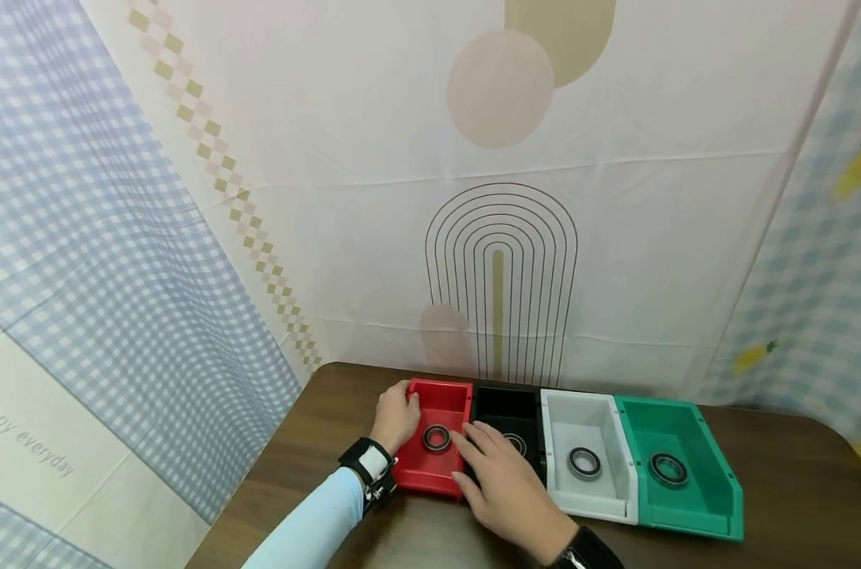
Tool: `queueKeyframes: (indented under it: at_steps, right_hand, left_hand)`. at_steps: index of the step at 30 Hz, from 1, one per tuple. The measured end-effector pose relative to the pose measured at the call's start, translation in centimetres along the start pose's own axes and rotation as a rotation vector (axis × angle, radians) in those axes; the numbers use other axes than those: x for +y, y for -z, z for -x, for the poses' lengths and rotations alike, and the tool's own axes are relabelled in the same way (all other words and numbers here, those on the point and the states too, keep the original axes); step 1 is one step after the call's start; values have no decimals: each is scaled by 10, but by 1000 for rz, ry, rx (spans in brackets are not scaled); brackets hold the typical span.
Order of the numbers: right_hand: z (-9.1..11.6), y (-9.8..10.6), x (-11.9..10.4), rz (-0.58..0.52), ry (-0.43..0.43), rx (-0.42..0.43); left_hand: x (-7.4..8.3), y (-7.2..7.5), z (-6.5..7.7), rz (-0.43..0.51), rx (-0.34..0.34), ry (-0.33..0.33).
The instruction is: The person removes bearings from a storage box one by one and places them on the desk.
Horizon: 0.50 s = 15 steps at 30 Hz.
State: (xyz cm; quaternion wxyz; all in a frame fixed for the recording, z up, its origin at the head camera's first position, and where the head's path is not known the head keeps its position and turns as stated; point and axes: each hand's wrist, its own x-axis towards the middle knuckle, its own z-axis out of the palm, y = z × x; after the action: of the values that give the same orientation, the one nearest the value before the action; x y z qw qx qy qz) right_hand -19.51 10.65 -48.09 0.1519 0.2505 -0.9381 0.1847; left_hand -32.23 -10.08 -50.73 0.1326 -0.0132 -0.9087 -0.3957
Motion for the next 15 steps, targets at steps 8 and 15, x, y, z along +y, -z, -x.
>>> queueKeyframes:
  at_steps: [8, 15]
  right_hand:
    - [-36, -27, -2, 39, 194, 4]
    - [-64, -47, 4, 96, 200, -100]
  left_hand:
    - [-4, -2, -2, -25, 34, -61]
    - [-9, -6, -2, -13, 33, -56]
